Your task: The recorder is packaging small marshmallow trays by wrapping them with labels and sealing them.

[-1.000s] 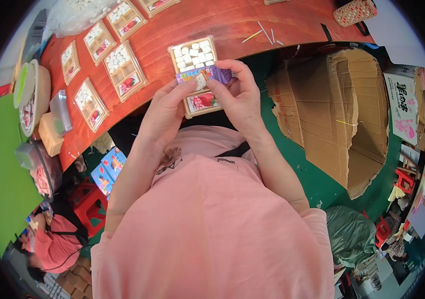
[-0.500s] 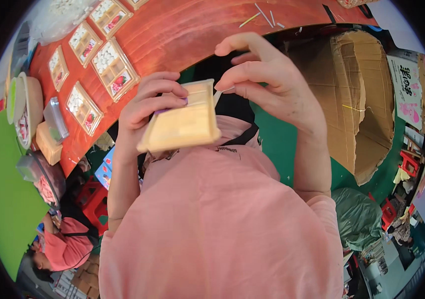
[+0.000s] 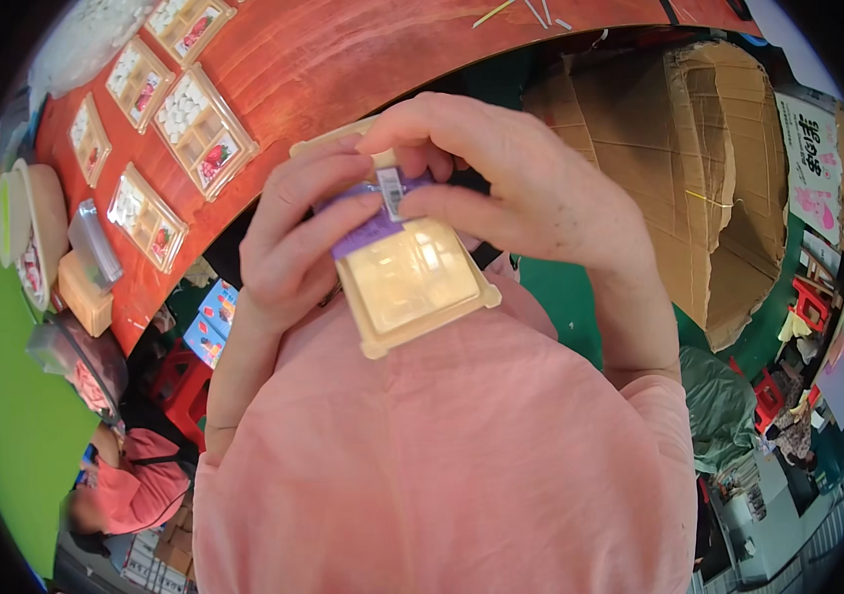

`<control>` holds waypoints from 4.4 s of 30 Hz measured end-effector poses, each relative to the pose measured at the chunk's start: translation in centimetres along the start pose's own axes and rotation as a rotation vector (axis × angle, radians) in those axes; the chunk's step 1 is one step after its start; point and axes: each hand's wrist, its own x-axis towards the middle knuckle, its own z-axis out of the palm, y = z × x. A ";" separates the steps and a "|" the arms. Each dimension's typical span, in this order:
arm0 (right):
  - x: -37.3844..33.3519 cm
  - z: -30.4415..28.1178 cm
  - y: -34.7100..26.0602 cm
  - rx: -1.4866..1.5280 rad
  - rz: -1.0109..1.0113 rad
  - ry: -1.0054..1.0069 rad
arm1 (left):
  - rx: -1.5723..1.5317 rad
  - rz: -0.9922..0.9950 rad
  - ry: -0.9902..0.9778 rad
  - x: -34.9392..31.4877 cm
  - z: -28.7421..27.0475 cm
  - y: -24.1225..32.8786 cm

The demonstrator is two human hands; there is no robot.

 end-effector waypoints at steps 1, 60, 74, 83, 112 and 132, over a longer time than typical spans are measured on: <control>-0.2 0.4 -0.2 0.067 0.123 0.013 | 0.017 0.007 -0.013 0.0 0.2 0.3; 33.6 -16.8 15.7 -1.017 0.394 0.162 | -0.237 -0.745 0.790 34.8 -9.9 -34.5; 45.8 -22.6 22.3 -0.801 0.093 0.109 | -0.745 -0.949 0.685 37.8 -10.7 -36.9; 46.9 -22.4 22.0 -0.990 -0.057 -0.016 | -0.708 -0.873 0.744 37.4 -10.2 -37.5; 38.8 -35.0 23.0 -0.229 0.319 0.982 | -0.285 -0.937 1.075 37.4 -7.1 -41.0; 10.9 -28.4 1.8 -0.087 -0.220 1.302 | 0.681 -0.384 0.044 23.6 -1.7 -25.1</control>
